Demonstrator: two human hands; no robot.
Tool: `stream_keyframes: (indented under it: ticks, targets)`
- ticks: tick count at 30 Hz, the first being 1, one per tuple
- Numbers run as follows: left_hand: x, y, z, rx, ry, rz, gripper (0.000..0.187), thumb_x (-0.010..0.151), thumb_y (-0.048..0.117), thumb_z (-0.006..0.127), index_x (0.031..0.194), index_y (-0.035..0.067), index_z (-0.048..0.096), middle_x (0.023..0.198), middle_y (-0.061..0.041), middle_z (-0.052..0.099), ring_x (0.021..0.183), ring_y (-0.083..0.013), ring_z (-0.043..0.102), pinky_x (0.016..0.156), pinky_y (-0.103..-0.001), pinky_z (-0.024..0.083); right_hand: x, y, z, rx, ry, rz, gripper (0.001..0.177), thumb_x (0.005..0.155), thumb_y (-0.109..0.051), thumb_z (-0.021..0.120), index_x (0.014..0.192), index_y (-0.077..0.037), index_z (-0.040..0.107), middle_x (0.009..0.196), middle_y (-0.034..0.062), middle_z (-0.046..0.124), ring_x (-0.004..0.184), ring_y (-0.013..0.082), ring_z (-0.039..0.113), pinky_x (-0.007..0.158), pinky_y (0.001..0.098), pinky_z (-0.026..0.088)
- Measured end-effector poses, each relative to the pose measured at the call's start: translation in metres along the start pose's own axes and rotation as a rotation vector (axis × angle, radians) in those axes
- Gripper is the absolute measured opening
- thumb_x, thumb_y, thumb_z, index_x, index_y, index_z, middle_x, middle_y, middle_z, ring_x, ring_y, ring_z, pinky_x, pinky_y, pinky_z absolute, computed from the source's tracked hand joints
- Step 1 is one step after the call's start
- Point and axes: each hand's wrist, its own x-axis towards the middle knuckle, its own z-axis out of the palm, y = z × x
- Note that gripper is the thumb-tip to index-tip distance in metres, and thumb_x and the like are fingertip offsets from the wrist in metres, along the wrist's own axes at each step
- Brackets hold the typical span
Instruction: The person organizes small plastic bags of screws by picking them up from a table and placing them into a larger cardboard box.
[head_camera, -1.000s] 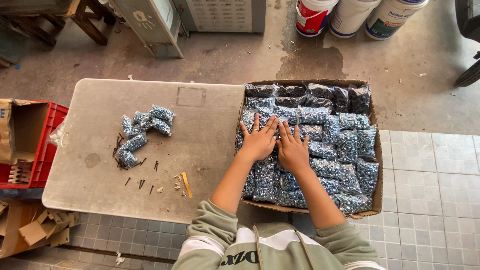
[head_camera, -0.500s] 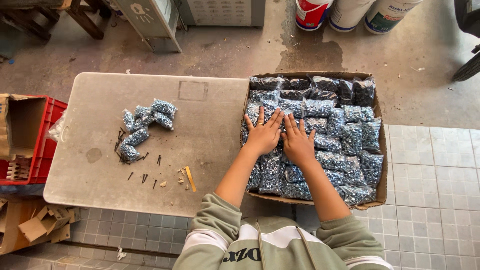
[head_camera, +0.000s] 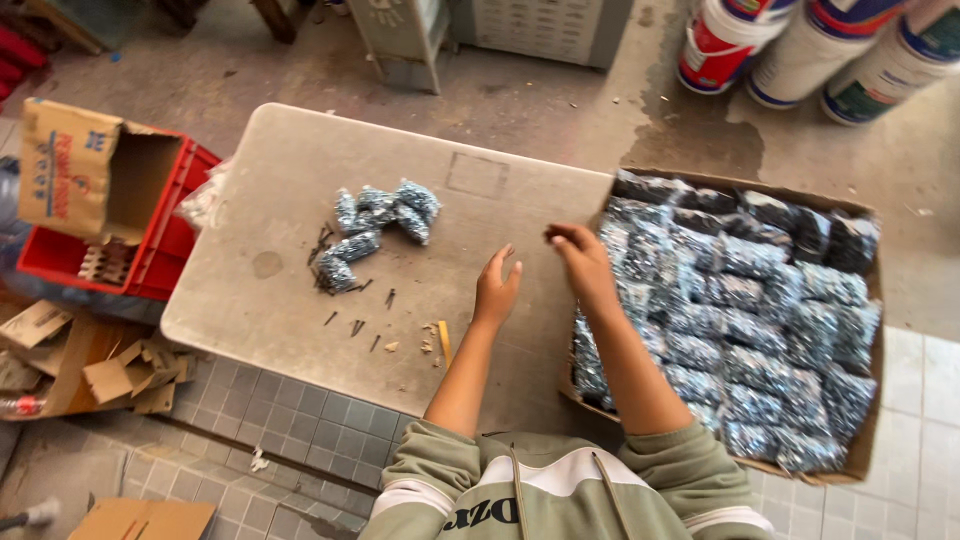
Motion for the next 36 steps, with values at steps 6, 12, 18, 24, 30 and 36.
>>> stream_keyframes:
  ticks: [6, 12, 18, 24, 30, 36]
  targets:
    - [0.031, -0.042, -0.068, -0.266, 0.132, -0.391, 0.047, 0.094, 0.024, 0.056, 0.136, 0.003, 0.05, 0.131, -0.017, 0.059, 0.126, -0.0288, 0.054, 0.107, -0.042, 0.043, 0.019, 0.018, 0.143, -0.116, -0.13, 0.32, 0.037, 0.084, -0.017, 0.065, 0.119, -0.006, 0.067, 0.109, 0.0171, 0.07, 0.101, 0.0264, 0.068, 0.09, 0.0434, 0.048]
    - [0.062, -0.065, -0.13, -0.207, 0.2, -0.59, 0.054, 0.09, 0.024, 0.059, 0.136, -0.003, 0.047, 0.132, -0.024, 0.056, 0.123, -0.0327, 0.055, 0.105, -0.041, 0.045, 0.05, 0.042, 0.211, -0.2, -0.156, 0.453, 0.044, 0.083, -0.018, 0.064, 0.124, -0.003, 0.063, 0.109, 0.0219, 0.068, 0.101, 0.0326, 0.067, 0.087, 0.0442, 0.05]
    - [0.123, -0.088, -0.15, -0.116, 0.22, -0.656, 0.074, 0.083, 0.03, 0.07, 0.143, -0.001, 0.039, 0.14, -0.025, 0.049, 0.126, -0.0338, 0.052, 0.107, -0.042, 0.043, 0.082, 0.052, 0.255, -0.278, -0.231, 0.372, 0.051, 0.086, -0.008, 0.057, 0.136, 0.002, 0.051, 0.133, 0.0299, 0.053, 0.124, 0.0461, 0.049, 0.103, 0.0553, 0.041]
    - [0.156, -0.1, -0.149, -0.209, 0.273, -0.674, 0.069, 0.081, 0.029, 0.072, 0.136, -0.004, 0.047, 0.132, -0.027, 0.055, 0.125, -0.0354, 0.052, 0.103, -0.042, 0.045, 0.107, 0.067, 0.277, -0.331, -0.222, 0.055, 0.05, 0.075, 0.005, 0.055, 0.125, 0.009, 0.057, 0.121, 0.0337, 0.056, 0.12, 0.0493, 0.049, 0.105, 0.054, 0.037]
    - [0.155, -0.112, -0.158, -0.22, 0.263, -0.723, 0.076, 0.072, 0.041, 0.084, 0.129, 0.001, 0.055, 0.123, -0.022, 0.062, 0.12, -0.0297, 0.058, 0.098, -0.039, 0.049, 0.112, 0.097, 0.281, -0.233, -0.192, 0.061, 0.048, 0.073, 0.006, 0.055, 0.119, -0.003, 0.067, 0.118, 0.0211, 0.059, 0.117, 0.0389, 0.054, 0.1, 0.0451, 0.044]
    - [0.118, -0.129, -0.149, -0.658, 0.193, -0.715, 0.061, 0.091, 0.031, 0.072, 0.133, -0.006, 0.049, 0.119, -0.022, 0.062, 0.115, -0.0295, 0.059, 0.094, -0.041, 0.049, 0.092, 0.099, 0.26, -0.232, 0.128, 0.252, 0.027, 0.076, -0.013, 0.075, 0.103, -0.019, 0.074, 0.083, 0.0046, 0.064, 0.075, 0.0166, 0.06, 0.068, 0.0285, 0.049]
